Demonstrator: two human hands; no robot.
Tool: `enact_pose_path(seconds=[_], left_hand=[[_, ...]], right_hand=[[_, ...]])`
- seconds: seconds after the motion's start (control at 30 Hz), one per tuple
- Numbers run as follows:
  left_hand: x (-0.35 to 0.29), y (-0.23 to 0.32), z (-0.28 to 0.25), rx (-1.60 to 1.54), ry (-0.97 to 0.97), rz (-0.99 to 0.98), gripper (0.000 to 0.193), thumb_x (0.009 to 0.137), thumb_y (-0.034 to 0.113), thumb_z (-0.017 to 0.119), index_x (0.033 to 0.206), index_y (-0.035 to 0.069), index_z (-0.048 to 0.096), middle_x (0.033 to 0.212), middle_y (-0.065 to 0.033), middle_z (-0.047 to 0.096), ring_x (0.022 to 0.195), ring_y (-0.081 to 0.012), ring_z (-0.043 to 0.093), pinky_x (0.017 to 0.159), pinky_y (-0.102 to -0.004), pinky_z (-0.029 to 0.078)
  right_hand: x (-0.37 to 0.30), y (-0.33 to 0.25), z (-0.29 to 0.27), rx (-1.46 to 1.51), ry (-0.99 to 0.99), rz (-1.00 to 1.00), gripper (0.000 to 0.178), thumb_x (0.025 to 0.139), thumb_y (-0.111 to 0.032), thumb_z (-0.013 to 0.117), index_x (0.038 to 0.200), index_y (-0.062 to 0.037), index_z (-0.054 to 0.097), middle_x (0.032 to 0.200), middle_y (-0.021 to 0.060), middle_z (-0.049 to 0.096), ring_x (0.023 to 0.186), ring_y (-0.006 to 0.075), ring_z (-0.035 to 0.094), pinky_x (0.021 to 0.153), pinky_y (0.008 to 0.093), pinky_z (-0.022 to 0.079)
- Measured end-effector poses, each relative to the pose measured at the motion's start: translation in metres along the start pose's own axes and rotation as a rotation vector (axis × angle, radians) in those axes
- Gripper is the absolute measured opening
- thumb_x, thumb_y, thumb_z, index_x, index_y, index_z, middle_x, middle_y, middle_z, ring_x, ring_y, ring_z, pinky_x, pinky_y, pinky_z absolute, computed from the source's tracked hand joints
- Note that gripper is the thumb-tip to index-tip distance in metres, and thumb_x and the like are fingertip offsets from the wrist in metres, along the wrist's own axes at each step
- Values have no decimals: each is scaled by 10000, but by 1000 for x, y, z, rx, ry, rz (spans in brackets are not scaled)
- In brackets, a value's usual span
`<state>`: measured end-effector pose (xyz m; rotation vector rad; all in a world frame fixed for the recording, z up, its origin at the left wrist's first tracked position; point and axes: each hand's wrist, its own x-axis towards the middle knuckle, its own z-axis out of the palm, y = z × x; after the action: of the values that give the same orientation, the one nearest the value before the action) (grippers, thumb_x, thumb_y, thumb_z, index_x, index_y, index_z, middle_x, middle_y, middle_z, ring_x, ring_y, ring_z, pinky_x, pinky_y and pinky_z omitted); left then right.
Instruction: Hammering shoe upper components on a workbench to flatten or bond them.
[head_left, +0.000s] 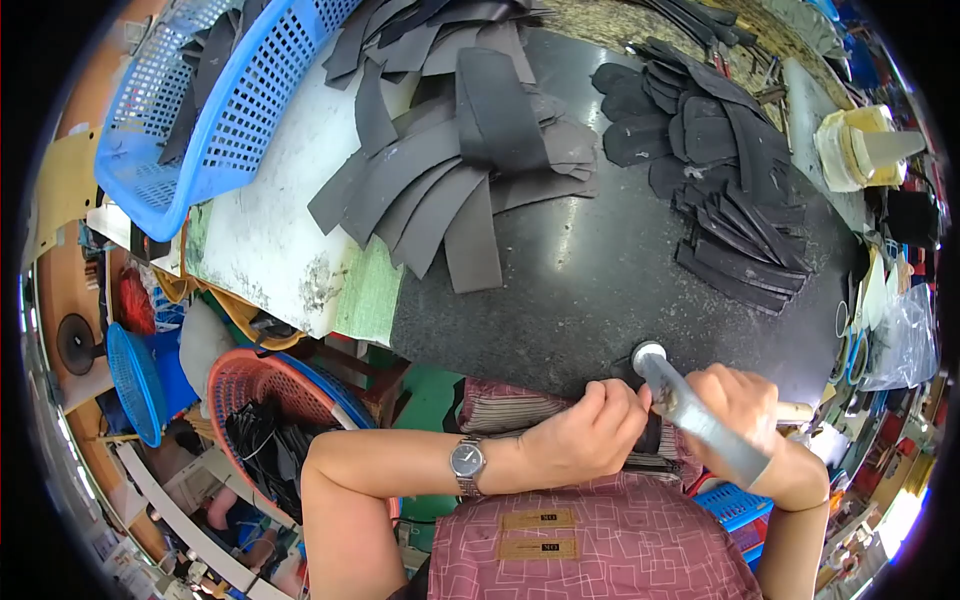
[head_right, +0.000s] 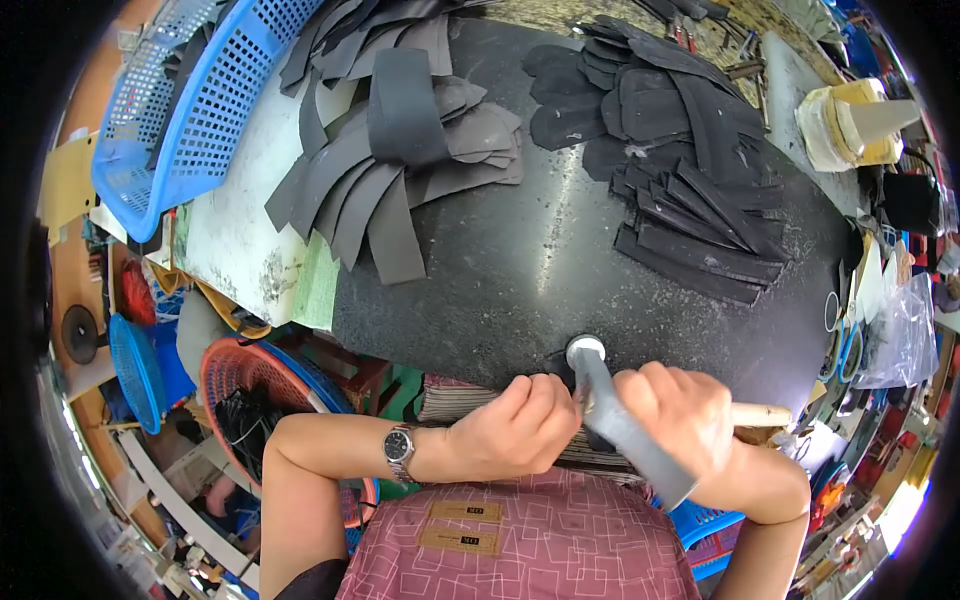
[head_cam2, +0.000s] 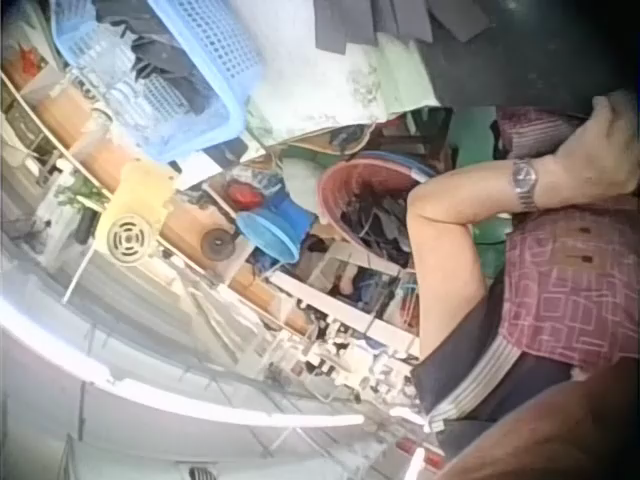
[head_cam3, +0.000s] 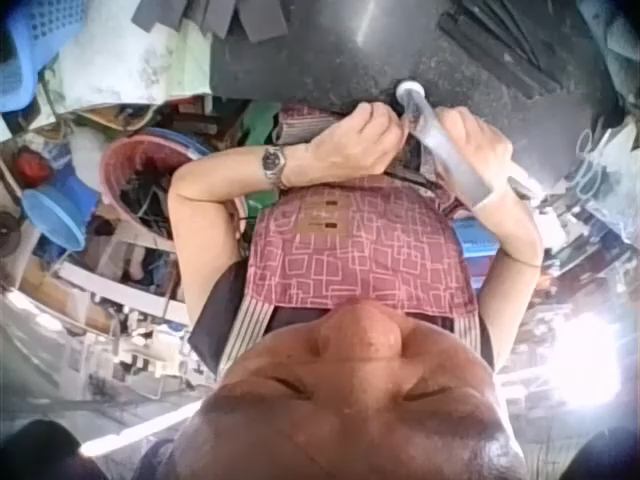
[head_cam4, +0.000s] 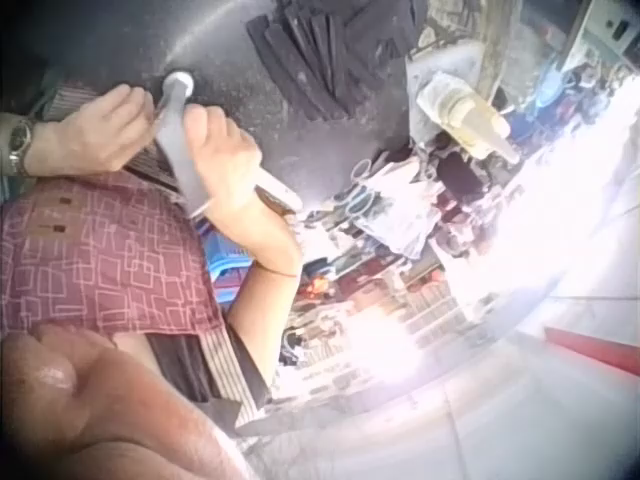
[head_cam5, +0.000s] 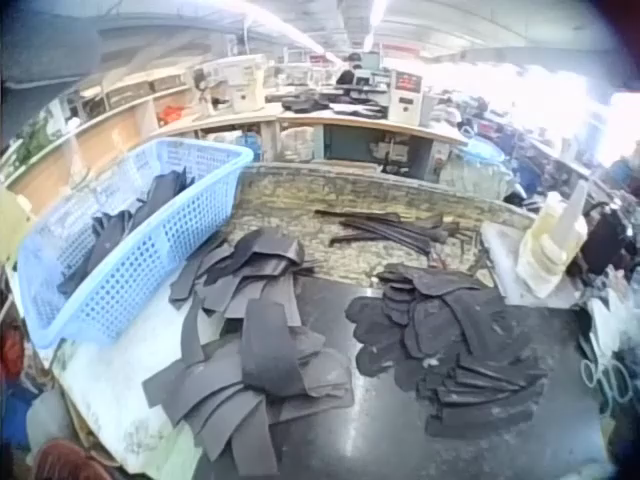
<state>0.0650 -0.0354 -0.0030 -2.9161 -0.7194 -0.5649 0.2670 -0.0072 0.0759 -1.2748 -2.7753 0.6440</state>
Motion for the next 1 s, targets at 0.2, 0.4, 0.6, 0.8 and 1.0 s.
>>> enact_pose_path(seconds=[0.2, 0.4, 0.6, 0.8, 1.0], left_hand=[[2, -34, -9, -629, -10, -186, 376, 682, 141, 629, 1025, -10, 651, 723, -78, 585, 637, -208, 583, 553, -294, 479], [91, -74, -8, -1457, -340, -55, 168, 765, 123, 683, 910, 39, 661, 834, -92, 663, 752, -267, 656, 658, -336, 519], [110, -26, 23, -883, -396, 57, 389, 745, 31, 633, 1115, 15, 517, 771, -96, 551, 723, -278, 546, 637, -371, 469], [115, -14, 19, -819, -416, -178, 381, 711, 18, 675, 1076, 7, 565, 796, -95, 579, 721, -271, 552, 613, -366, 464], [105, -13, 31, -868, -214, -72, 238, 671, 32, 657, 907, 3, 648, 884, -72, 615, 769, -218, 578, 599, -323, 464]], right_hand=[[-32, 1, -9, 133, 172, 456, 161, 766, -142, 709, 810, -79, 568, 767, 71, 586, 652, 284, 543, 575, 390, 397], [-79, 17, -7, 208, 293, 623, 177, 748, -134, 736, 805, -75, 580, 674, 83, 564, 567, 284, 553, 528, 367, 418], [-113, 30, -5, 189, 164, 408, 252, 678, -177, 726, 865, -83, 585, 644, 72, 522, 566, 272, 569, 505, 380, 430], [-109, 38, 17, 234, 145, 294, 214, 701, -183, 630, 748, -61, 461, 585, 51, 422, 482, 212, 544, 430, 342, 434], [-110, 41, 15, 227, 135, 251, 207, 686, -175, 622, 794, -60, 489, 630, 41, 433, 494, 194, 546, 428, 329, 439]])
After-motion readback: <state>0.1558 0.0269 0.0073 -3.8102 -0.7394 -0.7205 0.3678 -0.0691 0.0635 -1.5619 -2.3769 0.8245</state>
